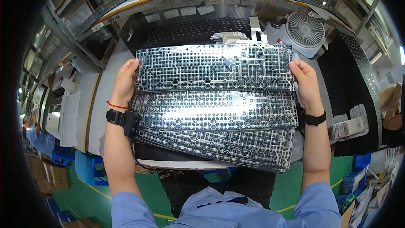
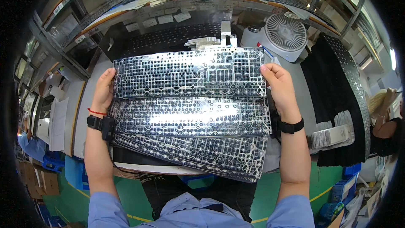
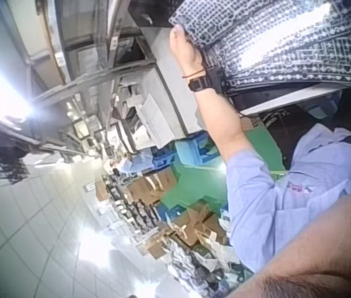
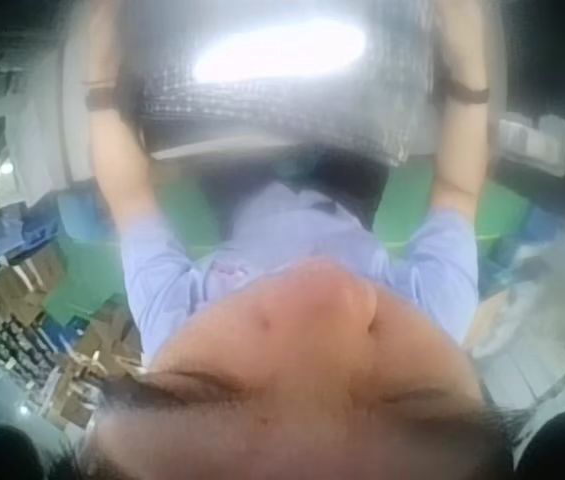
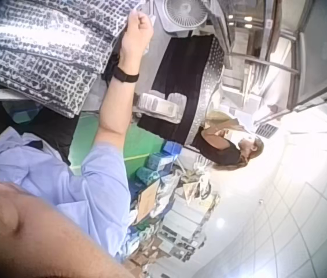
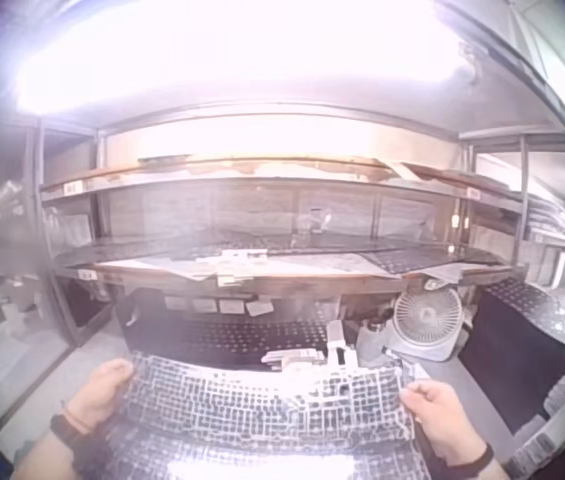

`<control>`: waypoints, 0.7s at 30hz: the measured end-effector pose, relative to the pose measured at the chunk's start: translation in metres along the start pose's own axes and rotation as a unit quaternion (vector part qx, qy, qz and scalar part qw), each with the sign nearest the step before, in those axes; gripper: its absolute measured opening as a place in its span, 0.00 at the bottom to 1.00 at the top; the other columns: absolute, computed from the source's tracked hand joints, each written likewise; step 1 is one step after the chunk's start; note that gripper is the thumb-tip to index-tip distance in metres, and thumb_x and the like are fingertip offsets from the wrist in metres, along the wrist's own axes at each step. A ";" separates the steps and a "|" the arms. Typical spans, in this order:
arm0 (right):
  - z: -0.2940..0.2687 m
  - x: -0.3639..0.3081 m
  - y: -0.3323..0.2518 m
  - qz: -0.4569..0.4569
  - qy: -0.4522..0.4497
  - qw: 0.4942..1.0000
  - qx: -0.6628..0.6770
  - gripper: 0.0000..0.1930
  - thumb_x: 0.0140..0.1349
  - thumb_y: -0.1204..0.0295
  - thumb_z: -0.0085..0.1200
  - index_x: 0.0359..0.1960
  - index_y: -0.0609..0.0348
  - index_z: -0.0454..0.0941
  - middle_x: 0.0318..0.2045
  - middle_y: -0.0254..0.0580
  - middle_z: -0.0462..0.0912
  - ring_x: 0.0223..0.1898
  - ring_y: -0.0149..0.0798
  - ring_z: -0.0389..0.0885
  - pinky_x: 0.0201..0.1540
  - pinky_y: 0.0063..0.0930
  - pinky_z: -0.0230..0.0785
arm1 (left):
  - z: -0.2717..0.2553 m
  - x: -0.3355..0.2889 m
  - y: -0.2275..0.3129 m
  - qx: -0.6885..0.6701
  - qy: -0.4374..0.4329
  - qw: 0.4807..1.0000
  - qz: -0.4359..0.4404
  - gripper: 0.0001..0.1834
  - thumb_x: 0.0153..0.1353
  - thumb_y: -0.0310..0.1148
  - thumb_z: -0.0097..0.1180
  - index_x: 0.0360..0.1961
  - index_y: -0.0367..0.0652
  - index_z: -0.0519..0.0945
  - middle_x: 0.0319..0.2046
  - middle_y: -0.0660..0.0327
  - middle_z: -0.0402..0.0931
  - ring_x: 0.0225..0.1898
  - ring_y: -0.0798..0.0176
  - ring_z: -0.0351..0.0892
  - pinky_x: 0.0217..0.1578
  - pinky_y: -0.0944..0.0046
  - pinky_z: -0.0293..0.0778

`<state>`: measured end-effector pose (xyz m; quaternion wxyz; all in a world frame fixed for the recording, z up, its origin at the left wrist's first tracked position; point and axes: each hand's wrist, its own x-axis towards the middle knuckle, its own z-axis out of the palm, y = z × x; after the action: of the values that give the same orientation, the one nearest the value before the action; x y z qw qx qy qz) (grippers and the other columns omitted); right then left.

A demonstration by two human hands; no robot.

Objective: Inspecting and sorting metal internal keyboard plates containing dome switches at a manufacturing workstation.

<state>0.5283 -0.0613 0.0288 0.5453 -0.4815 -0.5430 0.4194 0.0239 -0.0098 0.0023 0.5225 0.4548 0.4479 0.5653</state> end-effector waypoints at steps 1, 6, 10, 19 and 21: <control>0.003 -0.001 -0.003 0.002 0.004 1.000 0.008 0.09 0.69 0.69 0.52 0.35 0.61 0.79 0.25 0.22 0.76 0.26 0.16 0.68 0.32 0.13 0.60 | 0.000 0.000 0.001 0.000 0.007 1.000 0.002 0.09 0.71 0.36 0.51 0.39 0.43 0.77 0.28 0.71 0.78 0.26 0.79 0.74 0.27 0.78 0.70; -0.002 0.001 0.003 -0.025 0.013 0.999 0.032 0.09 0.70 0.69 0.52 0.34 0.60 0.78 0.24 0.23 0.76 0.24 0.17 0.67 0.29 0.13 0.60 | -0.006 0.003 -0.002 0.023 0.010 1.000 0.018 0.08 0.71 0.38 0.51 0.39 0.46 0.77 0.20 0.75 0.70 0.19 0.81 0.63 0.20 0.80 0.56; -0.009 -0.001 0.000 -0.056 0.016 0.997 0.056 0.09 0.71 0.66 0.51 0.36 0.59 0.77 0.23 0.24 0.76 0.19 0.18 0.66 0.25 0.14 0.59 | -0.019 0.002 0.001 -0.035 -0.076 0.995 0.057 0.10 0.71 0.40 0.50 0.37 0.47 0.77 0.19 0.74 0.69 0.18 0.80 0.62 0.19 0.80 0.57; -0.009 0.002 0.005 -0.091 0.034 0.992 0.082 0.06 0.69 0.70 0.54 0.38 0.59 0.76 0.26 0.29 0.79 0.25 0.19 0.73 0.29 0.13 0.63 | -0.005 -0.004 0.007 -0.010 -0.027 0.999 0.015 0.12 0.71 0.40 0.50 0.45 0.43 0.76 0.28 0.67 0.79 0.23 0.75 0.75 0.21 0.78 0.62; -0.007 -0.001 0.000 -0.086 0.028 0.995 0.030 0.04 0.67 0.73 0.55 0.39 0.59 0.77 0.28 0.29 0.80 0.28 0.20 0.75 0.30 0.12 0.63 | 0.000 -0.005 0.007 0.034 -0.027 0.999 0.030 0.12 0.70 0.37 0.52 0.48 0.42 0.77 0.29 0.68 0.79 0.23 0.77 0.74 0.21 0.79 0.62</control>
<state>0.5352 -0.0626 0.0289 0.6087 -0.4281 -0.5538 0.3735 0.0232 -0.0155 0.0090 0.5014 0.5007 0.4391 0.5523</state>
